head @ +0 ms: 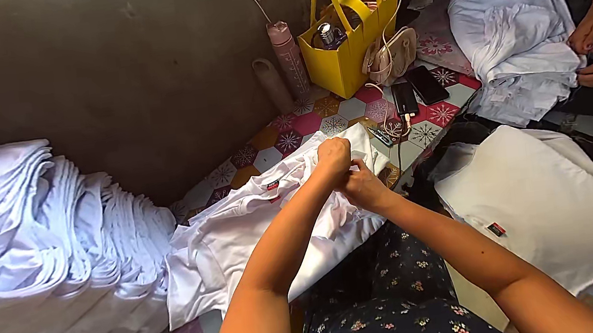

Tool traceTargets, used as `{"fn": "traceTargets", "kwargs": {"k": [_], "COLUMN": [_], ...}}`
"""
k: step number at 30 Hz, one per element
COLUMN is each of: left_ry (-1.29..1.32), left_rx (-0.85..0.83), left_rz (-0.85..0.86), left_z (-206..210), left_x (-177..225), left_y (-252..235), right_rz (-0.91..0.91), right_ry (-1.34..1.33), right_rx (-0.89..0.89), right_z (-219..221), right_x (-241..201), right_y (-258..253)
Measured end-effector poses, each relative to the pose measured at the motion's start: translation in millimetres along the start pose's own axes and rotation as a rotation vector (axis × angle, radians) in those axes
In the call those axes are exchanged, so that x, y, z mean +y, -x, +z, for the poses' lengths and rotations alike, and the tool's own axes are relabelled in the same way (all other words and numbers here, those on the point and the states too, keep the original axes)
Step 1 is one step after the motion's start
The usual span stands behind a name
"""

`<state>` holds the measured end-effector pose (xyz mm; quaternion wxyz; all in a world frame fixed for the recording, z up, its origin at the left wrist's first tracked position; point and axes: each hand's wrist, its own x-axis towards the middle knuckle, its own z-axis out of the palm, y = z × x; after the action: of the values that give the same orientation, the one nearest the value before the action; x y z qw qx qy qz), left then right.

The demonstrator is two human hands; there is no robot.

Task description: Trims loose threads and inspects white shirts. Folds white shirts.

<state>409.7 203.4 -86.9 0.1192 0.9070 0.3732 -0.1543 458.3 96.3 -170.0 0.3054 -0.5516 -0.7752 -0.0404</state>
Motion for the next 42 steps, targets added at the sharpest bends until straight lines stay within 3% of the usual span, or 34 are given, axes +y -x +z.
{"fn": "traceTargets", "kwargs": {"k": [3,6,8,11,13,16,17,19,22,25,29,32,36,39,42], "left_ry": [0.235,0.408,0.413,0.434,0.462,0.483,0.487,0.427,0.344,0.489,0.949,1.007,0.949,1.052,1.088], "left_rx": [0.327,0.767,0.907,0.923,0.865,0.688,0.653,0.620,0.747,0.811,0.826,0.744,0.620,0.469,0.466], "left_rz": [-0.012,0.066,0.156,0.283,0.258,0.082,0.028,-0.040,0.049,0.119,-0.028,-0.145,-0.131,-0.076,-0.045], "left_z": [1.4,-2.8,32.8,119.2,162.1,196.1,196.5,182.1,162.4,158.3,126.0,103.7,93.3,87.8,89.6], "left_x": [-30.1,-80.1,-106.0,-125.9,-131.4,-128.8,-123.7,-108.3,-83.3,-65.8,-58.5,-65.4,-78.9,-82.1,-81.5], "left_y": [0.7,47.6,84.2,113.6,123.5,132.8,136.2,148.0,159.0,154.2,138.9,120.1,107.5,120.3,130.0], "right_rz": [0.028,0.101,0.033,0.022,0.328,0.962,1.091,1.171,1.079,0.862,0.235,-0.122,-0.170,-0.122,-0.114], "right_ry": [0.065,0.100,-0.040,-0.267,-0.295,-0.423,-0.492,-0.550,-0.460,-0.384,-0.286,-0.181,-0.192,-0.193,-0.231], "right_rx": [-0.001,0.075,0.123,0.213,0.231,0.082,0.080,0.123,0.261,0.418,0.319,0.188,0.083,-0.112,-0.219], "right_z": [-7.0,-25.0,-31.3,-23.5,-18.9,-3.7,5.7,23.4,22.1,14.7,12.9,33.8,40.0,22.5,13.2], "right_x": [-2.9,-7.6,-23.3,-25.5,6.3,76.3,92.8,105.5,96.6,78.0,21.0,-12.0,-18.4,-11.0,-4.9], "right_y": [7.1,28.8,42.1,41.5,25.9,2.4,-1.2,-4.1,-10.3,-13.8,-16.3,-4.2,0.6,3.5,8.8]}}
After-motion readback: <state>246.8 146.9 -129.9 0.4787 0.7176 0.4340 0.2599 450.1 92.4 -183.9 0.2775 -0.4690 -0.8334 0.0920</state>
